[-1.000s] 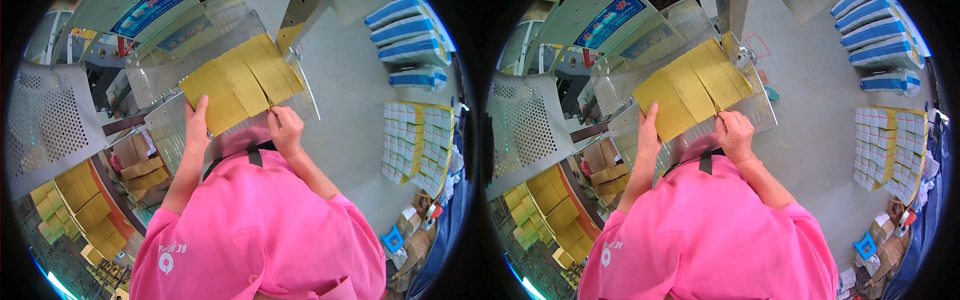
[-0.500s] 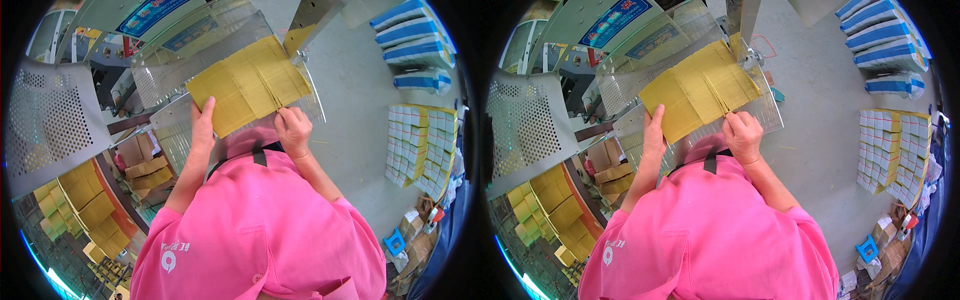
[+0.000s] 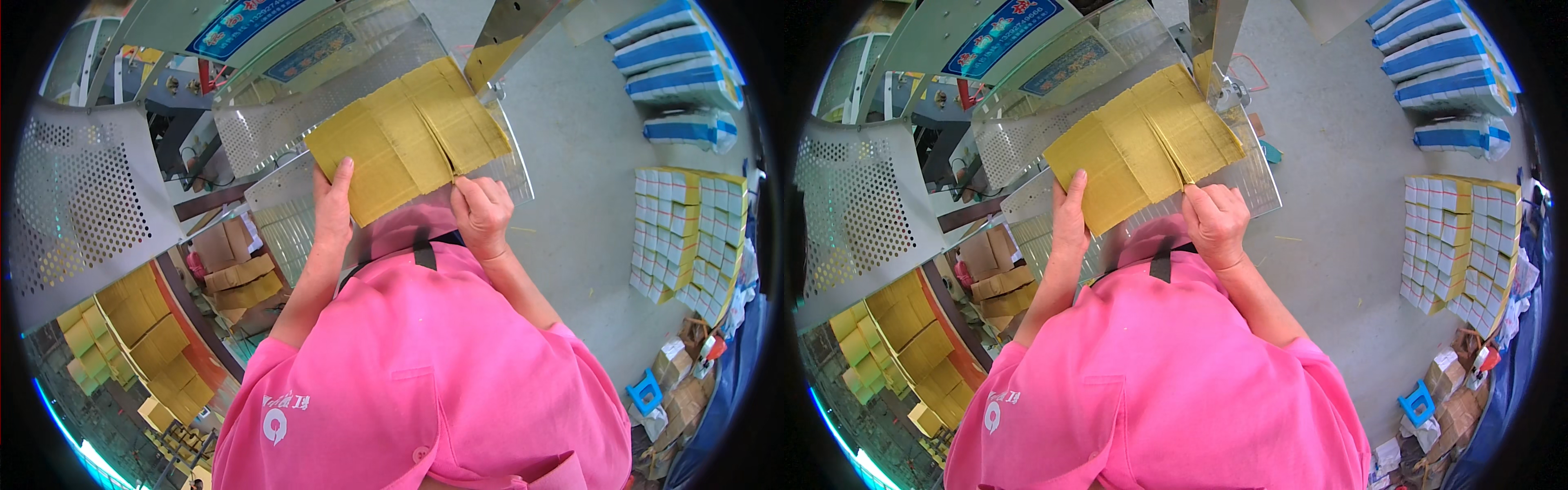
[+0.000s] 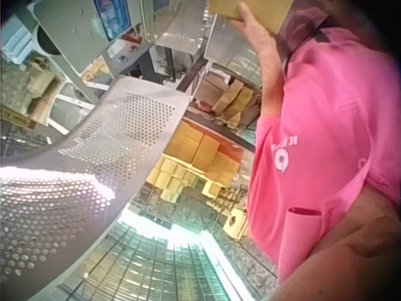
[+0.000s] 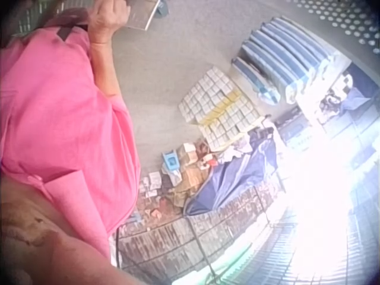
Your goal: Bundling stacks of yellow paper with rubber bands, moving them to a storage area, and weighing smaller stacks on a digital scale.
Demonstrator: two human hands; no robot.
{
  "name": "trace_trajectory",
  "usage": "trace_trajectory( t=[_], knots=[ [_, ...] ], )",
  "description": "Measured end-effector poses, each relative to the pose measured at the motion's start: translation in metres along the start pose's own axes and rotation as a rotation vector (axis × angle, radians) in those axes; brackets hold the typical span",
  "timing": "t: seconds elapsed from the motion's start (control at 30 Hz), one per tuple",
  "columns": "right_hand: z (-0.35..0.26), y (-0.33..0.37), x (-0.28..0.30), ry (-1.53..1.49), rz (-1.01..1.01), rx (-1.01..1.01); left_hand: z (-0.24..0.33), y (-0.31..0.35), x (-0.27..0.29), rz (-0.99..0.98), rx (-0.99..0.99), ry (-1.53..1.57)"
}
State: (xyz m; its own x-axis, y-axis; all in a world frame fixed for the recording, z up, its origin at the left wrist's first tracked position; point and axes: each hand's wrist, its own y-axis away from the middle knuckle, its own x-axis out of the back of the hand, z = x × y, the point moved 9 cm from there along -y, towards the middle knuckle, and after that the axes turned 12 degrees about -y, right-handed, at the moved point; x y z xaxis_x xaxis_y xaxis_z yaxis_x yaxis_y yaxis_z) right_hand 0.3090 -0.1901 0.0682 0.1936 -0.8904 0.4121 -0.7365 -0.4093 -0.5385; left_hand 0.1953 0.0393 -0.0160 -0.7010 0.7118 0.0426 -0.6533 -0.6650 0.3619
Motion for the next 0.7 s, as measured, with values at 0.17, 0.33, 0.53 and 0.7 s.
trace_trajectory(
  t=[0.17, 0.33, 0.53, 0.7],
  knots=[
    [0.005, 0.001, -0.001, -0.002, 0.009, -0.037, -0.001, 0.0, -0.001, -0.01, 0.001, 0.004],
    [0.015, 0.007, 0.0, 0.024, 0.0, -0.09, 0.001, -0.001, -0.003, -0.009, -0.004, -0.005],
    [0.031, 0.006, 0.021, -0.072, -0.008, -0.301, 0.005, 0.0, -0.006, 0.014, 0.048, 0.026],
    [0.08, -0.042, 0.059, -0.23, 0.056, -0.529, -0.012, -0.002, -0.003, -0.021, 0.175, 0.275]
  ],
)
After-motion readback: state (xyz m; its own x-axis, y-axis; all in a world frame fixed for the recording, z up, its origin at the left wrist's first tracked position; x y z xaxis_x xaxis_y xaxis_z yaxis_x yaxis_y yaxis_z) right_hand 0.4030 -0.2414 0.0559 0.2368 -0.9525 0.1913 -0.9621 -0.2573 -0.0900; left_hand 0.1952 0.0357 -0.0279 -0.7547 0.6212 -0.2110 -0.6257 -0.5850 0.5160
